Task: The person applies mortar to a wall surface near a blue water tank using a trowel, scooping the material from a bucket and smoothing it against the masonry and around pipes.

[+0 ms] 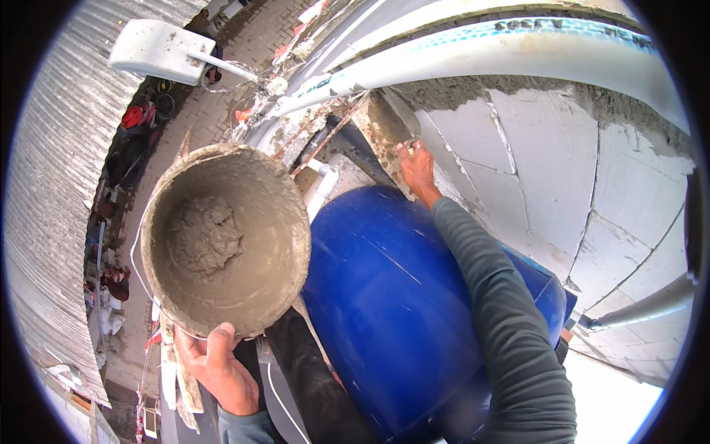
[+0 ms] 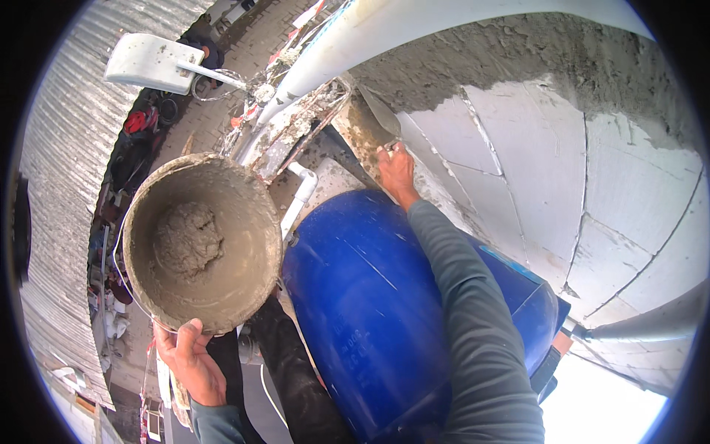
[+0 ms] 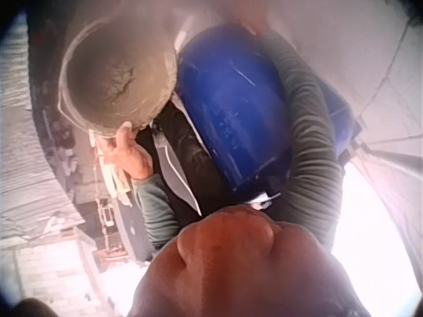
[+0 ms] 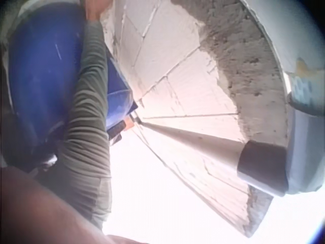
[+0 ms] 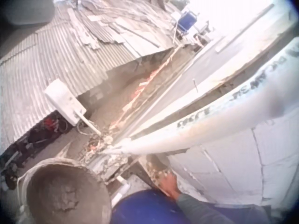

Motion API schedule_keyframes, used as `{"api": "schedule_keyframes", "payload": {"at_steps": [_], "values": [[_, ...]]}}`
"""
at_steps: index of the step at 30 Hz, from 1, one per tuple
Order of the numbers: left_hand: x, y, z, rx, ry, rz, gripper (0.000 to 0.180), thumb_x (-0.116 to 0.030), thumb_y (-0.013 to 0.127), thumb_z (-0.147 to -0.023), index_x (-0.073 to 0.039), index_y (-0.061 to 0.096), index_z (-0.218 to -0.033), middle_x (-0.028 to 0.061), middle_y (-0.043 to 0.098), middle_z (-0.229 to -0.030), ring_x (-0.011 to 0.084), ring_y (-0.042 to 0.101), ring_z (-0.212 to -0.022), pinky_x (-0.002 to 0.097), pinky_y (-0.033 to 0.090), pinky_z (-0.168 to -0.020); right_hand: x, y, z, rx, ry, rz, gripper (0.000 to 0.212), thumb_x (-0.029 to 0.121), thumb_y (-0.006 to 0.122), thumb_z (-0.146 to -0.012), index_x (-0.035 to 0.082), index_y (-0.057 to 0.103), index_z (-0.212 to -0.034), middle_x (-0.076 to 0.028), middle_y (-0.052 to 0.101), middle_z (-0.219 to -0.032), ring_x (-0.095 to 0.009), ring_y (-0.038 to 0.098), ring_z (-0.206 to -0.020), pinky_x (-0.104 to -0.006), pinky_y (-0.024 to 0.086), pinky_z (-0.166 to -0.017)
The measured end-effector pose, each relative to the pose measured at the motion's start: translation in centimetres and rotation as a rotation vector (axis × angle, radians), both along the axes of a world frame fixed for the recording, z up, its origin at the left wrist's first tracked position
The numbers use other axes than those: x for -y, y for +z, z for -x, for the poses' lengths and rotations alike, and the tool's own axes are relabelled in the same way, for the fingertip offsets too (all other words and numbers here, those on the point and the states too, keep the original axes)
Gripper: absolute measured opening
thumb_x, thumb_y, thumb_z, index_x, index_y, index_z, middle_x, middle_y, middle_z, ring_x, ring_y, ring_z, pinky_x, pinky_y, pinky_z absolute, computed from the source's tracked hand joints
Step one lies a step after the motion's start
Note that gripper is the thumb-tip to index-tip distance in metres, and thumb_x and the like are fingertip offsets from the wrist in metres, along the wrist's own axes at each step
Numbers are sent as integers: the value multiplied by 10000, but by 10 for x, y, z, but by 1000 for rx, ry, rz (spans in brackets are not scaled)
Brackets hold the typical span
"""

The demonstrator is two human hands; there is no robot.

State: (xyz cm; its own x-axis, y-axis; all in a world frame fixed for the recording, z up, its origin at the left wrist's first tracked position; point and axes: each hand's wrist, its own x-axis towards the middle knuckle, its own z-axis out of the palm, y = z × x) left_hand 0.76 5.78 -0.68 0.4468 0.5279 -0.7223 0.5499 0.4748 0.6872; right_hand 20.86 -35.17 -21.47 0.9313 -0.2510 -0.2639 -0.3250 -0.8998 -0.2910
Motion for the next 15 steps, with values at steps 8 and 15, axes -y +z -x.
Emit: {"api": "schedule_keyframes", "payload": {"at_steps": [8, 15], "values": [[0, -2, 0, 14, 25, 6, 482, -33, 634, -813, -26, 557, -1289, 97, 630, -1161, 202, 657, -974, 371, 591, -823, 17, 25, 6, -16, 0, -32, 432, 319, 637, -959, -81, 583, -1111, -344, 677, -1016, -524, 638, -991, -543, 484, -887], [0, 0, 0, 19, 25, 31, 485, -16, 633, -805, -23, 549, -1283, 77, 628, -1170, 174, 643, -1004, 299, 559, -826, 42, 42, 6, -67, 103, 52, 447, 324, 627, -962, -73, 556, -1154, -362, 658, -1080, -535, 610, -1046, -551, 475, -924]]}}
